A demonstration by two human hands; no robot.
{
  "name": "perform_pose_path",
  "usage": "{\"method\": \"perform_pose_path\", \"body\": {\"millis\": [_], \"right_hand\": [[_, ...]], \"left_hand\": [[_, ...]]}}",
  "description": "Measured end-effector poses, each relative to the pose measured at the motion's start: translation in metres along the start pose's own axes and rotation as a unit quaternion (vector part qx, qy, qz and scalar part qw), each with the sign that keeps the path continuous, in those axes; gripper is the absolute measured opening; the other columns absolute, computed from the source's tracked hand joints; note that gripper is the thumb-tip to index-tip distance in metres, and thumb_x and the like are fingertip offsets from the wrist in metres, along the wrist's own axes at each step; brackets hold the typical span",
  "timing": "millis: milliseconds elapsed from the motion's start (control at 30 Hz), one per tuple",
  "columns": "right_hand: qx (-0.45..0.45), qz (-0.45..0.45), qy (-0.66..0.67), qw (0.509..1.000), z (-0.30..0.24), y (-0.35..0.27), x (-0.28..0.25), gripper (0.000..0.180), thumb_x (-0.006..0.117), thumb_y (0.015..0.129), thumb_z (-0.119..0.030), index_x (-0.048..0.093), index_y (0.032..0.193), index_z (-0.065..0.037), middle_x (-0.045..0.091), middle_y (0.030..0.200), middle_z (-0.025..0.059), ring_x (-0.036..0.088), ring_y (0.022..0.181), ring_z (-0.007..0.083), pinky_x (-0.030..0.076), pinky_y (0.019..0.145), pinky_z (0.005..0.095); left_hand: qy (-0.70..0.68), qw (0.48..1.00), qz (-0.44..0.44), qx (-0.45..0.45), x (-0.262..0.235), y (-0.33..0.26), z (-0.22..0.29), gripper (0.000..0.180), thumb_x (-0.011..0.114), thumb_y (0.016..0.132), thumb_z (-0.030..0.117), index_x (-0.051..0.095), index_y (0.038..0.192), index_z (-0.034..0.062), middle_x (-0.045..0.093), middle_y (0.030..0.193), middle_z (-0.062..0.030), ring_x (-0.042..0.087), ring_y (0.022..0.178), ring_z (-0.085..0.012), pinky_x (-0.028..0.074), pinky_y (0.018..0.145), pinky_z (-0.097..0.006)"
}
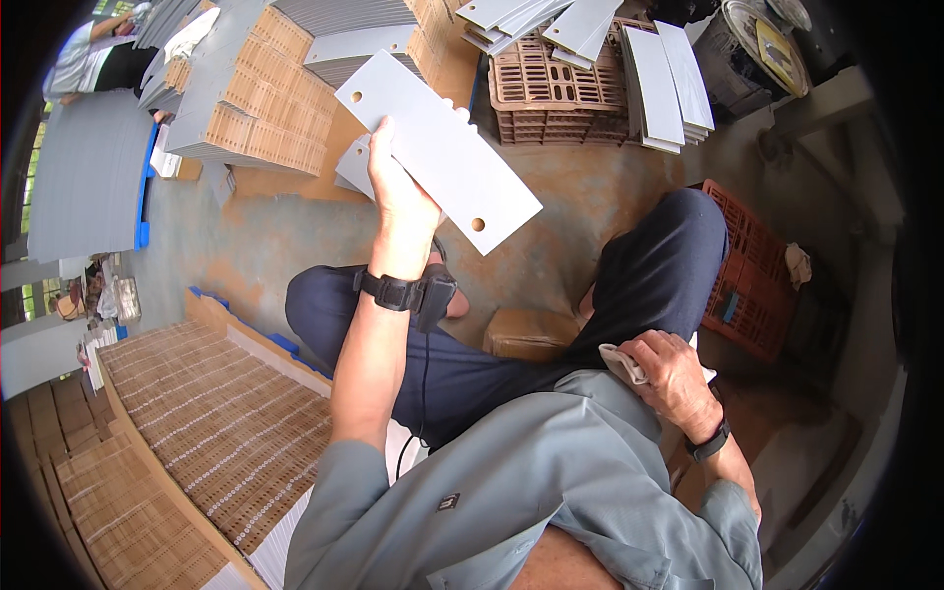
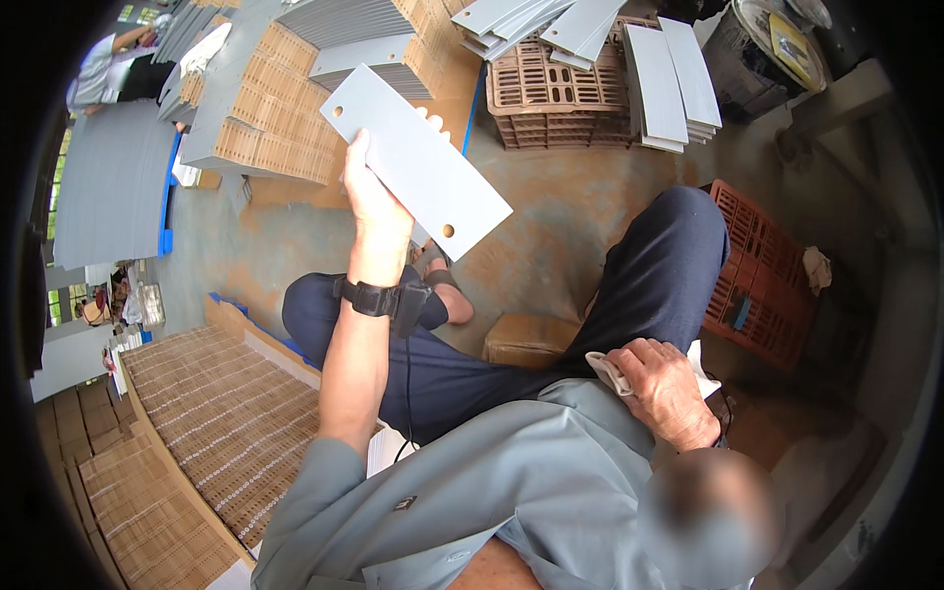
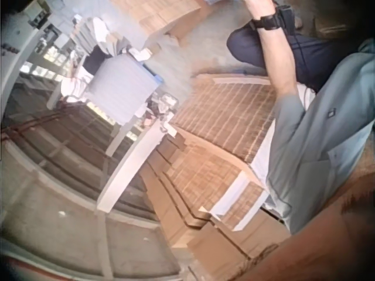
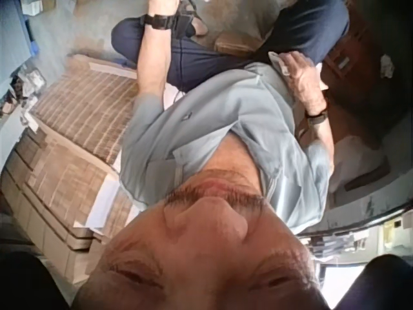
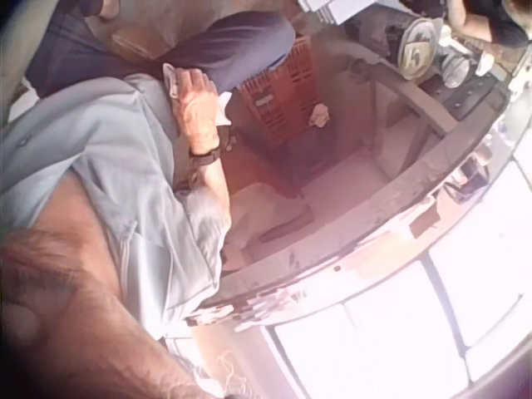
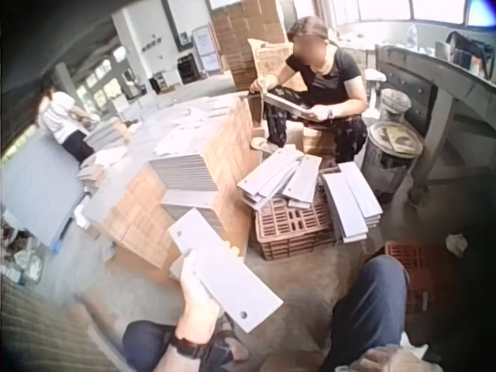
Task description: Sand the edges of wooden furniture panels using a sanding block and wipe them clean with a cloth.
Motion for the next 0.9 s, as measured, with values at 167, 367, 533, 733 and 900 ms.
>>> {"method": "perform_pose_path", "body": {"millis": [167, 367, 533, 733, 900], "right_hand": [[0.068, 0.207, 0.069, 0.973, 0.016, 0.017, -0.049, 0.027, 0.075, 0.083, 0.003, 0.066, 0.108, -0.004, 0.067, 0.097, 0.0127, 0.07, 0.086, 0.0344, 0.057, 0.074, 0.0407], [-0.035, 0.299, -0.014, 0.953, -0.012, 0.061, -0.11, 0.033, 0.077, 0.08, -0.001, 0.068, 0.111, -0.006, 0.068, 0.1, 0.0104, 0.069, 0.086, 0.0315, 0.056, 0.075, 0.0393], [-0.138, 0.224, -0.13, 0.956, -0.057, 0.111, -0.106, 0.034, 0.071, 0.083, -0.013, 0.068, 0.116, -0.014, 0.062, 0.094, 0.0045, 0.066, 0.088, 0.0246, 0.053, 0.081, 0.0379], [-0.17, 0.209, -0.117, 0.956, -0.046, 0.157, -0.076, 0.02, 0.068, 0.084, -0.01, 0.066, 0.104, -0.015, 0.062, 0.093, 0.005, 0.068, 0.089, 0.0244, 0.056, 0.081, 0.0378], [-0.052, 0.288, -0.075, 0.953, -0.003, 0.162, -0.101, 0.025, 0.074, 0.084, -0.01, 0.069, 0.107, -0.014, 0.065, 0.092, 0.006, 0.07, 0.087, 0.0295, 0.058, 0.076, 0.0397]], "left_hand": [[0.009, 0.999, -0.048, 0.0, 0.012, -0.005, -0.002, 0.069, 0.039, 0.102, 0.046, 0.045, 0.144, -0.008, 0.058, 0.137, -0.0265, 0.059, 0.127, -0.0394, 0.046, 0.112, -0.057], [-0.004, 0.998, -0.06, 0.001, 0.026, -0.014, -0.006, 0.066, 0.041, 0.102, 0.048, 0.051, 0.138, -0.0059, 0.062, 0.132, -0.0242, 0.062, 0.12, -0.036, 0.049, 0.107, -0.054], [0.041, 0.997, -0.067, 0.022, 0.035, -0.02, -0.008, 0.064, 0.042, 0.102, 0.05, 0.055, 0.133, -0.0044, 0.065, 0.126, -0.0214, 0.066, 0.112, -0.0323, 0.054, 0.1, -0.051], [0.028, 0.996, -0.086, -0.019, 0.045, -0.022, -0.031, 0.067, 0.041, 0.102, 0.053, 0.056, 0.133, -0.0038, 0.066, 0.121, -0.0199, 0.066, 0.109, -0.0313, 0.055, 0.097, -0.048], [0.013, 0.997, -0.071, -0.013, 0.045, -0.023, -0.019, 0.071, 0.04, 0.101, 0.056, 0.055, 0.134, -0.0052, 0.065, 0.124, -0.02, 0.066, 0.109, -0.0322, 0.055, 0.098, -0.048]]}}
Point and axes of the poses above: each hand's wrist, its own y-axis towards the middle knuckle, its own x-axis out of the palm, z = x × y, the point moved 7 cm from there along y, towards the middle knuckle
